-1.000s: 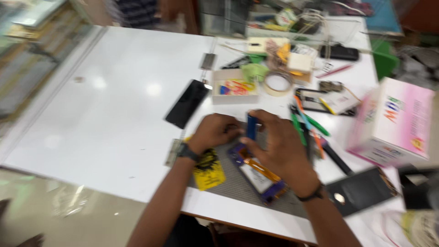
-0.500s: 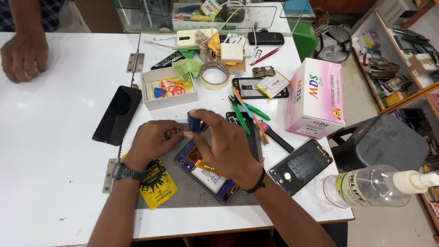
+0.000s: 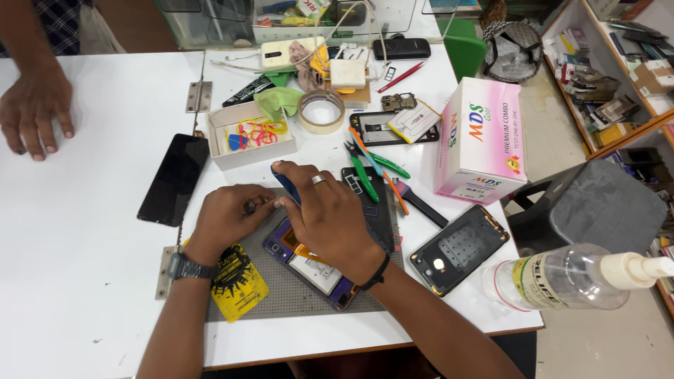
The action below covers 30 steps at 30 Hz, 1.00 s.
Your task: The person uses a blue precision screwdriver to unscrew screws from a disassembled smartphone lying on a repair mat, steadying the phone with the other hand and repositioning the tool repeatedly on different screws. Other phone parts and repair tools sit on the workbench around them.
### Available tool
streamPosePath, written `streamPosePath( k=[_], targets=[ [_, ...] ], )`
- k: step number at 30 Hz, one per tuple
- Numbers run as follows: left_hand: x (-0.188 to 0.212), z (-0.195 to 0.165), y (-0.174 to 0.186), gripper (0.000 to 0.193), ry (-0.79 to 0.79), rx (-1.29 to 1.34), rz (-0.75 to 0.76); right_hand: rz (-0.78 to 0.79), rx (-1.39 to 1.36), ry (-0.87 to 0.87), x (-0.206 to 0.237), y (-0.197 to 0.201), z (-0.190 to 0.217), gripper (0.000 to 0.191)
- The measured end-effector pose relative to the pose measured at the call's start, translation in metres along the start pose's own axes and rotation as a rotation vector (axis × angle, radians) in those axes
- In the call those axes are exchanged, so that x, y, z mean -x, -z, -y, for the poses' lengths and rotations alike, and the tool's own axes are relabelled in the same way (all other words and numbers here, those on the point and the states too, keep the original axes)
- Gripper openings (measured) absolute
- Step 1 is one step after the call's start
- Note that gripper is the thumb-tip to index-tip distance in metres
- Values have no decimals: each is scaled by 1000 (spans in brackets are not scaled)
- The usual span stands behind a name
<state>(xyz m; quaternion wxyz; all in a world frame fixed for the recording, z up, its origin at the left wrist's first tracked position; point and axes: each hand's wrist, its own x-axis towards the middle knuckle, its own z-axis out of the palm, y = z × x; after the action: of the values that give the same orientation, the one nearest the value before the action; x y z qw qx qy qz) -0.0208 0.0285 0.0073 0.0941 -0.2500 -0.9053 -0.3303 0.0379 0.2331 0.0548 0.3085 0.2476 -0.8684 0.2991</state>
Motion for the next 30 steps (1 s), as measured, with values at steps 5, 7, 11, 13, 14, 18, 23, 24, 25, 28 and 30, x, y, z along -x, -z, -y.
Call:
streamPosePath(
  k=[5,7,11,13,14,18,23,24,25,28,30],
  targets=[
    [-9,-7,-4,20,20,-72,23,-15,-9,-19,-7,10,-11,56],
    [-13,-9,-5,18,-8,-53,25,-16,2,-16,-9,14,-13,54],
    [-23,-7,-6,19,23,-141,-16,-10,1,7,-16,18,-14,47],
    [-28,-8,-3,17,37,-118,-16,-5,-21,9,-22,19,-14,46],
    [-32,-8,-1,16,41,-108,-19,-8,-30,8,-25,20,-15,46],
    [-47,-14,4,20,-70,-101,-67,23,-82,-26,-36,20,-21,49],
    [-58,-16,1,30,-80,-72,-38,14,-122,-40,-41,12,-36,51],
    [-59,-15,-2,30,-80,-82,-35,19,-133,-46,-41,11,-38,51],
    [-61,-14,-4,31,-79,-94,-34,23,-138,-51,-41,9,-40,51],
    [-63,-12,-7,33,-101,-107,-49,25,-152,-53,-41,9,-43,50],
    [-65,-14,-8,35,-112,-114,-66,16,-158,-50,-41,11,-44,49]
  ],
)
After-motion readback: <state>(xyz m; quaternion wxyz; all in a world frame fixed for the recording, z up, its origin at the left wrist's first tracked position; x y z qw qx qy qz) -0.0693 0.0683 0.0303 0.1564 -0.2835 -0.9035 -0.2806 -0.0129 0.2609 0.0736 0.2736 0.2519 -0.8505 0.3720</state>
